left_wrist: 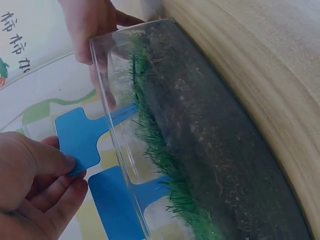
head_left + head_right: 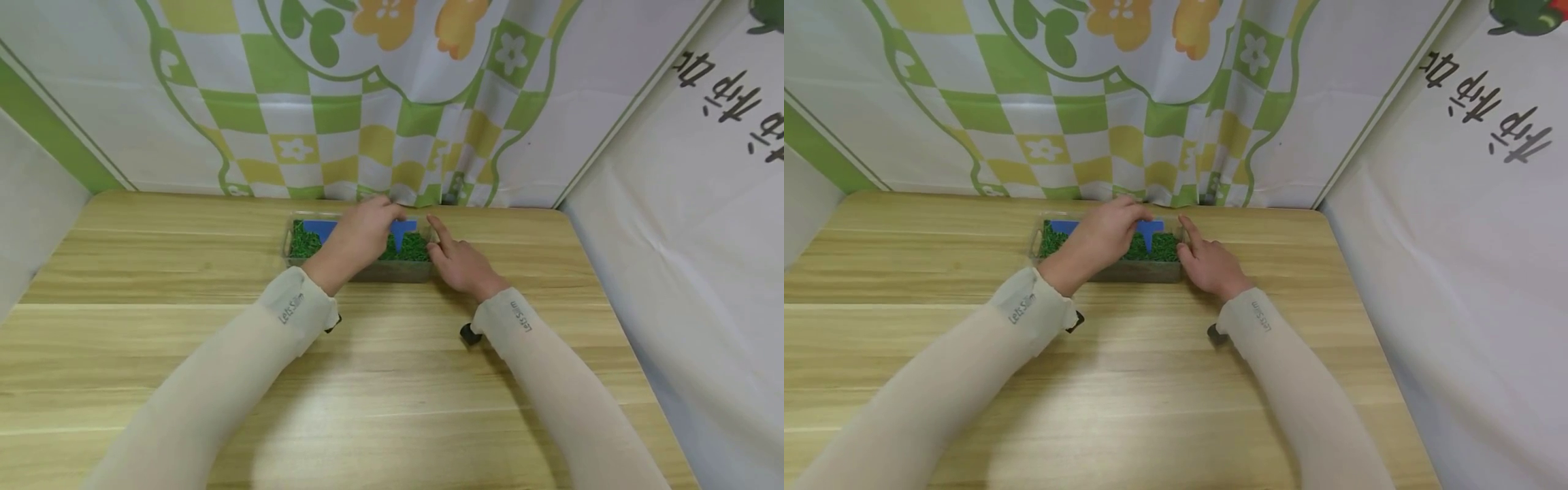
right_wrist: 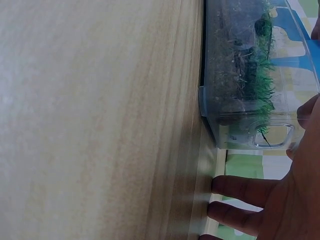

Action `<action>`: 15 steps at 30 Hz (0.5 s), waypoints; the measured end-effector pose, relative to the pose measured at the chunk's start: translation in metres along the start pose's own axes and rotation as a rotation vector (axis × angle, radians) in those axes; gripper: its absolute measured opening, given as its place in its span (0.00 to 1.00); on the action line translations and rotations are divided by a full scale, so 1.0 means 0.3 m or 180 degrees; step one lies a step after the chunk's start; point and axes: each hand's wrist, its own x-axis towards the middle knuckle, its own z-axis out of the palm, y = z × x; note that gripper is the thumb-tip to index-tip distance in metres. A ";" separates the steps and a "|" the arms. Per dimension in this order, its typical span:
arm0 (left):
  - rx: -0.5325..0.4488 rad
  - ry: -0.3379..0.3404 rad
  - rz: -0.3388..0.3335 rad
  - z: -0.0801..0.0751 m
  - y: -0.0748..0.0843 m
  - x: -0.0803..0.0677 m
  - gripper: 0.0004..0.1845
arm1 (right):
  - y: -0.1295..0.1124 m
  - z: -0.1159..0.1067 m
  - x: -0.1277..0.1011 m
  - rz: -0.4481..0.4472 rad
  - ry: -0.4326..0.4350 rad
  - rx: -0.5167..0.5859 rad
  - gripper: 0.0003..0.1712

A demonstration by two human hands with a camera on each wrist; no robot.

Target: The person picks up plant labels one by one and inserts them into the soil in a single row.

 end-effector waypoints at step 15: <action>0.0108 0.0136 0.0158 -0.012 0.013 0.012 0.19 | 0.001 0.003 -0.003 -0.0074 0.0099 -0.0003 0.34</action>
